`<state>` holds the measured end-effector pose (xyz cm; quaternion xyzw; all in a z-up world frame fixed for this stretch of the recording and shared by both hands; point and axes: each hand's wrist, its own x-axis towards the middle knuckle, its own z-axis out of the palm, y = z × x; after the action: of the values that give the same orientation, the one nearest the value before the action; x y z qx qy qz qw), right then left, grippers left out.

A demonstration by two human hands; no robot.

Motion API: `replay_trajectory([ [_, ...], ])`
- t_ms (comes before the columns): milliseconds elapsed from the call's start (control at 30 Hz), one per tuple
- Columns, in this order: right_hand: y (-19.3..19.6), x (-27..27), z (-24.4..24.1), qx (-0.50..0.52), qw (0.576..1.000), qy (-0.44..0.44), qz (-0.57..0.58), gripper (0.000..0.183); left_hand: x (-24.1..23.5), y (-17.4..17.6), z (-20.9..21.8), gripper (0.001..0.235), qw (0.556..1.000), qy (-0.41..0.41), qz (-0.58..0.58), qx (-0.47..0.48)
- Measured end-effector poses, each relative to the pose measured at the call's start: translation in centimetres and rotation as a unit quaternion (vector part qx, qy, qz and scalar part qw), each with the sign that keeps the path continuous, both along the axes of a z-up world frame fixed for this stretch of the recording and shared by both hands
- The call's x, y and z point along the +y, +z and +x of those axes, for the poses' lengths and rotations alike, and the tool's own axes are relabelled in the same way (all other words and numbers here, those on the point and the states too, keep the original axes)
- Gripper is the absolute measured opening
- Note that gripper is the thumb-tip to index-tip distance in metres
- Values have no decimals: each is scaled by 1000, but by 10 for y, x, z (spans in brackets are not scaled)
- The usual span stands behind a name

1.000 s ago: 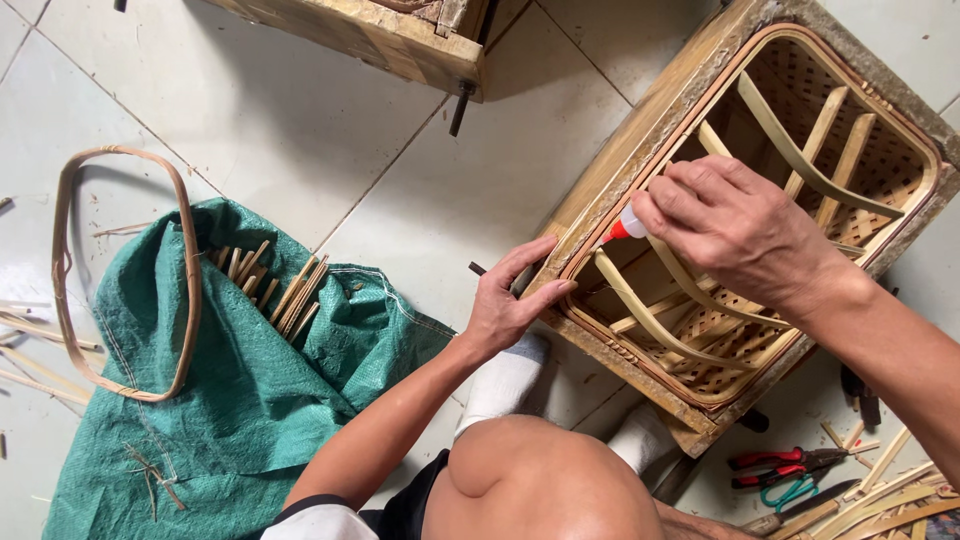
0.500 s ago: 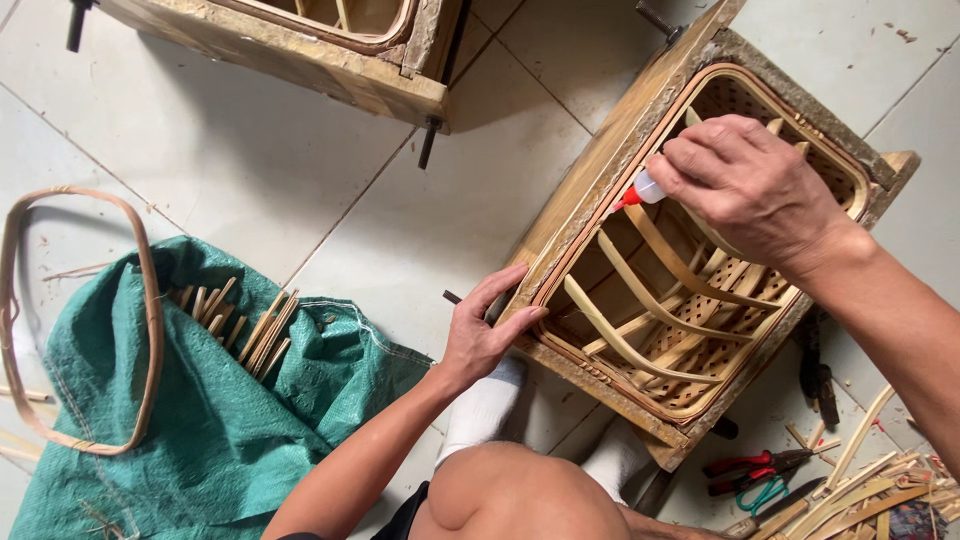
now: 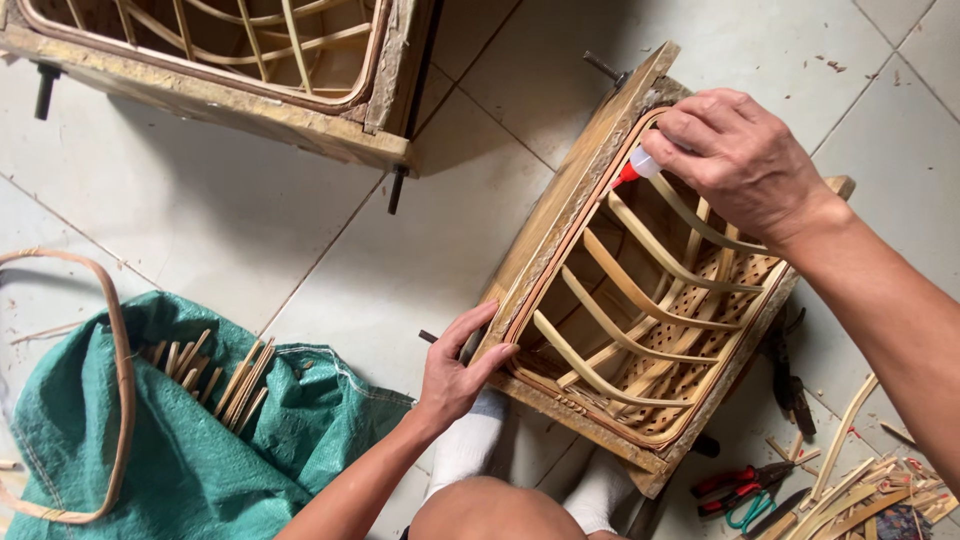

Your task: The person applies glue to the rim of a rectangular woven basket frame and uses a hammer to tap and secure the bamboo strips into place. They repeatedly apply glue and hammer the edges to ensure the frame is properly attached.

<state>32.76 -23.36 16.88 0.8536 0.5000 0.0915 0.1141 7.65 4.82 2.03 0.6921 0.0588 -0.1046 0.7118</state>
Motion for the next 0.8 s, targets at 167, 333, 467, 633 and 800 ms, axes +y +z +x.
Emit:
replay_trajectory([
  [167,-5,-17,23,-51,998,-15,-23,16,0,1,0,54,1000,-2,7,14],
  [333,-7,-25,37,-57,998,-21,-34,15,-1,1,1,54,1000,-1,5,20],
  [467,-15,-32,45,-70,996,-19,-56,16,-1,-3,-2,53,1000,2,0,22],
  [633,-21,-58,45,-107,990,-96,-10,6,1,-10,-5,52,999,7,-21,23],
  [800,-35,-152,-49,81,889,-383,238,26,-2,-12,-8,48,999,-3,32,15],
])
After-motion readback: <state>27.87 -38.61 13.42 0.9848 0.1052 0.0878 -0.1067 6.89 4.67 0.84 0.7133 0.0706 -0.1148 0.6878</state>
